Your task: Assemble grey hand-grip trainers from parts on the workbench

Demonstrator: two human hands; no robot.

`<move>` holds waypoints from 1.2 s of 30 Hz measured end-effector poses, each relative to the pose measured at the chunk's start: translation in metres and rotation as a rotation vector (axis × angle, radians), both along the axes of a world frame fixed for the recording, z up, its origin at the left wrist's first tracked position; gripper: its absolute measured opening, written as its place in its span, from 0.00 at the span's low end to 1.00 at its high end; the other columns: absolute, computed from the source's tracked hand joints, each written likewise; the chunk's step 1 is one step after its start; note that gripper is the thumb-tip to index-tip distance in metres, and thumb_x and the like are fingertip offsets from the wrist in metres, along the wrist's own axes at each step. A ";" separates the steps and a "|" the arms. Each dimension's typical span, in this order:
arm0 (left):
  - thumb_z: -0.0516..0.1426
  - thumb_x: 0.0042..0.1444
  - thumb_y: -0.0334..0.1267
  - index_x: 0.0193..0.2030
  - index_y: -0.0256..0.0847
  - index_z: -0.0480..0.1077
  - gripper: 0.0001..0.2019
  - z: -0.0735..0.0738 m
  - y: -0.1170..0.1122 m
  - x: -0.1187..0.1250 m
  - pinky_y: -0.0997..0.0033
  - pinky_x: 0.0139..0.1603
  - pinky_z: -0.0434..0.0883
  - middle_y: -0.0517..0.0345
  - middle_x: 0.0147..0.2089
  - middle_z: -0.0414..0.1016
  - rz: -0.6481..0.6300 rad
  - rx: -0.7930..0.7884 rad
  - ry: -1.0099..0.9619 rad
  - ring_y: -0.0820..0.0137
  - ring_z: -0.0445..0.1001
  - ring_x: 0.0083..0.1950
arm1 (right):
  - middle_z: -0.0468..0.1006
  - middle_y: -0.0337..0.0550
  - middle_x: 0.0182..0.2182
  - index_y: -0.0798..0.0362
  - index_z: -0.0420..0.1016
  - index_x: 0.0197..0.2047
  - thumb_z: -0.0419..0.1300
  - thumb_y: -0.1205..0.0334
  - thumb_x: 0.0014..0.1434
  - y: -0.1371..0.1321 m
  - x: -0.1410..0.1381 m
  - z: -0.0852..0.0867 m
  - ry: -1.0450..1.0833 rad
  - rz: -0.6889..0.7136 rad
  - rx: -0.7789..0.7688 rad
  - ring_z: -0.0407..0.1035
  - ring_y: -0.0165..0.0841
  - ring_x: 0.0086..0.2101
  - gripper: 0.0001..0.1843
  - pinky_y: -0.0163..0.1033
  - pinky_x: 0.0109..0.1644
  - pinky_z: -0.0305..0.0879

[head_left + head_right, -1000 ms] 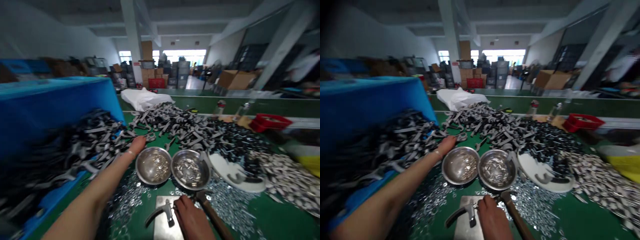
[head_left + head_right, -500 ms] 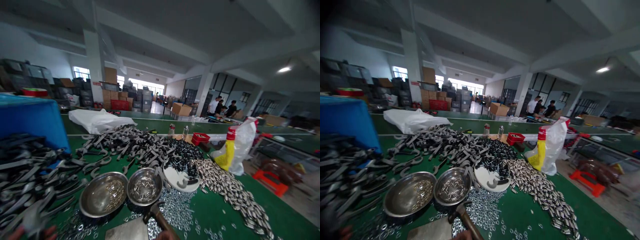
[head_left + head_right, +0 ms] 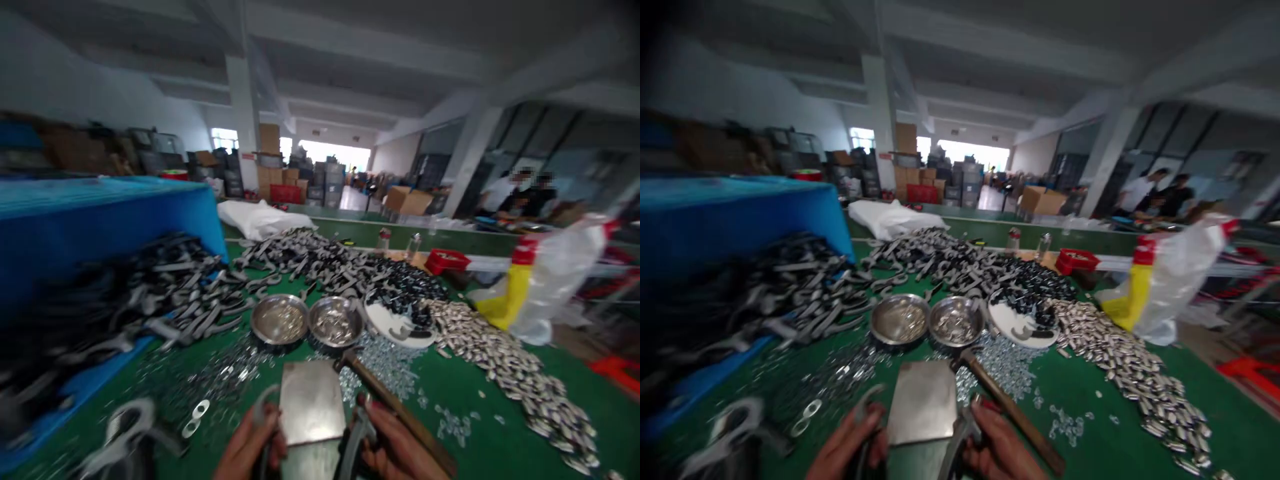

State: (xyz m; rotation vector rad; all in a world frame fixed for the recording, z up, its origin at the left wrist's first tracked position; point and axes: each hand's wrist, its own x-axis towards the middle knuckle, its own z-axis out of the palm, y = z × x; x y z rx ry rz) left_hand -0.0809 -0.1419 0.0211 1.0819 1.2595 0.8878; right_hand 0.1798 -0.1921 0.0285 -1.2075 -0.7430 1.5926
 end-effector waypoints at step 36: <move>0.62 0.53 0.61 0.62 0.40 0.64 0.36 0.037 -0.037 0.011 0.54 0.56 0.71 0.43 0.52 0.77 -0.677 0.426 0.539 0.50 0.76 0.53 | 0.81 0.49 0.42 0.48 0.74 0.46 0.49 0.51 0.67 -0.012 -0.053 0.027 -0.755 0.438 0.481 0.76 0.39 0.44 0.16 0.42 0.50 0.72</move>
